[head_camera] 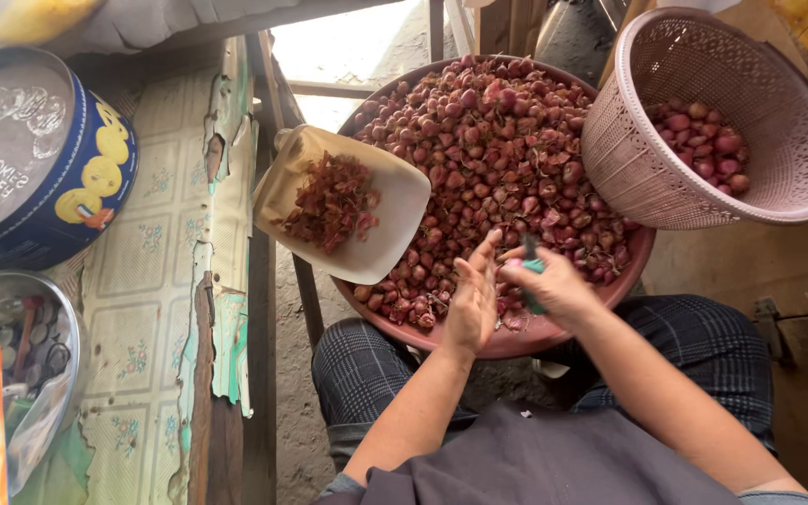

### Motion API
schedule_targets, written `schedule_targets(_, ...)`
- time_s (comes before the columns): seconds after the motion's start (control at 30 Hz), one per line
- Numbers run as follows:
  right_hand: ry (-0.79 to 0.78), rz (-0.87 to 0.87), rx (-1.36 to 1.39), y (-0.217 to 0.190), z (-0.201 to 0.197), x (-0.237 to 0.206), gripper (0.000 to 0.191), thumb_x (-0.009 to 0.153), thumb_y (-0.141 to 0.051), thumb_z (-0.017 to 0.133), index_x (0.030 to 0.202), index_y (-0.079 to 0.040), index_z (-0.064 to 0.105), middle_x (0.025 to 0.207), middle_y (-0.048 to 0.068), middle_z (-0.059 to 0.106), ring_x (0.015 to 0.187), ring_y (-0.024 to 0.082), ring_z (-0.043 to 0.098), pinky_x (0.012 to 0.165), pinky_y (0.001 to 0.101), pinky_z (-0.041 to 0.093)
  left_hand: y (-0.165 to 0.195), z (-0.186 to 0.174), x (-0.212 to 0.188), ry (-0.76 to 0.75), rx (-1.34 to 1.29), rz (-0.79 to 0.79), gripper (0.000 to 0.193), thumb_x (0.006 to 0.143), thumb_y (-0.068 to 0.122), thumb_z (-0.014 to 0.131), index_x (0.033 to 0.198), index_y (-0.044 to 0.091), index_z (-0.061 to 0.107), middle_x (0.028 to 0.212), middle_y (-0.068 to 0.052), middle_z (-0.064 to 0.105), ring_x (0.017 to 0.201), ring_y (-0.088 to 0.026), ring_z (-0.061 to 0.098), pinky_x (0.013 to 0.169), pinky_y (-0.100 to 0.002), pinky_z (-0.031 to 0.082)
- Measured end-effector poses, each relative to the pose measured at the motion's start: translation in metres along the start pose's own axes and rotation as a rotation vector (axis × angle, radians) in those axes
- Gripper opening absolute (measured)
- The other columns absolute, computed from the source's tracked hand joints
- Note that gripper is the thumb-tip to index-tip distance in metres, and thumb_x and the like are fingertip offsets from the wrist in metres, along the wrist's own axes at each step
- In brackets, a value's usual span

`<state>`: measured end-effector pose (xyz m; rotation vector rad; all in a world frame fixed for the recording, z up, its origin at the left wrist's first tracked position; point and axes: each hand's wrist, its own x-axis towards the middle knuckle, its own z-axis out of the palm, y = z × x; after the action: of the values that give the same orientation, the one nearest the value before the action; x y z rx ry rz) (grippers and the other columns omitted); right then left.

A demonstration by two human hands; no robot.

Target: The person sits with a large basin of unpeeled shallots on their lap and trims the root ends off the shallots one at a time using small scissors. They drop the trimmed shallots into a plastic basket and discard the cut-off roots and peels onto a tray beside them.

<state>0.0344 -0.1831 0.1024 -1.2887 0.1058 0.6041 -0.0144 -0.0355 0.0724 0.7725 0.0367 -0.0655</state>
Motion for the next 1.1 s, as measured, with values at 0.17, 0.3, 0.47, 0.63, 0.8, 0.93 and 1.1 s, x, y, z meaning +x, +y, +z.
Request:
schedule_targets(0.17,0.294,-0.604,-0.705,-0.100,-0.045,-0.050,0.013,0.103,-0.016,0.075,0.107,-0.003,0.073,0.093,0.009,0.072,0.076,0.013,0.067,0.064,0.0288,0.056,0.028,-0.036,0.008,0.164,1.157,0.373,0.024,0.094,0.017,0.068,0.116,0.007,0.071,0.114,-0.015,0.071,0.111,-0.032,0.064,0.099,-0.041,0.050)
schedule_targets(0.3,0.487,-0.607,-0.666,-0.168,-0.073,-0.020,0.019,0.100,-0.019,0.070,0.113,-0.006,0.069,0.100,0.005,0.069,0.082,0.012,0.066,0.071,0.0259,0.056,0.003,-0.067,0.007,0.079,1.756,0.330,0.011,0.080,0.005,0.069,0.088,0.010,0.074,0.094,-0.011,0.070,0.097,-0.033,0.067,0.085,-0.044,0.057)
schedule_targets(0.47,0.495,-1.342,-1.318,-0.149,-0.068,-0.040,0.015,0.093,-0.006,0.072,0.107,0.000,0.072,0.104,0.012,0.071,0.092,0.025,0.069,0.082,0.0364,0.059,-0.035,-0.075,0.007,-0.084,1.963,0.345,0.003,0.079,0.009,0.072,0.082,0.010,0.072,0.089,-0.010,0.068,0.093,-0.032,0.069,0.081,-0.046,0.058)
schedule_targets(0.63,0.144,-0.681,-1.127,-0.038,-0.027,-0.015,0.020,0.084,-0.009,0.076,0.104,-0.007,0.075,0.099,0.012,0.074,0.086,0.025,0.074,0.076,0.0375,0.059,-0.020,-0.076,0.005,-0.051,1.805,0.305,0.018,0.073,0.013,0.078,0.089,0.008,0.071,0.091,-0.010,0.067,0.091,-0.033,0.066,0.077,-0.046,0.057)
schedule_targets(0.8,0.065,-0.507,-1.491,0.040,-0.023,0.021,0.026,0.077,-0.013,0.085,0.097,-0.003,0.072,0.099,0.018,0.070,0.091,0.038,0.068,0.080,0.0470,0.055,0.001,-0.067,-0.003,0.044,1.842,0.353,0.019,0.068,0.010,0.080,0.085,0.009,0.072,0.097,-0.009,0.066,0.098,-0.032,0.063,0.079,-0.045,0.057)
schedule_targets(0.93,0.091,-0.394,-1.448,0.041,-0.026,0.021,0.029,0.078,-0.017,0.085,0.101,-0.004,0.072,0.100,0.015,0.072,0.087,0.034,0.070,0.077,0.0449,0.056,-0.005,-0.060,-0.005,0.126,1.595,0.409,0.015,0.080,0.011,0.080,0.094,0.010,0.075,0.098,-0.008,0.070,0.099,-0.029,0.066,0.085,-0.043,0.057)
schedule_targets(1.1,-0.034,-0.437,-1.042,0.014,-0.028,0.013,0.029,0.077,-0.013,0.084,0.104,-0.006,0.076,0.092,0.011,0.075,0.082,0.019,0.072,0.075,0.0341,0.057,-0.033,-0.070,0.013,0.152,0.795,-0.016,0.019,0.092,0.013,0.078,0.109,0.007,0.076,0.102,-0.005,0.078,0.092,-0.013,0.071,0.083,-0.028,0.057)
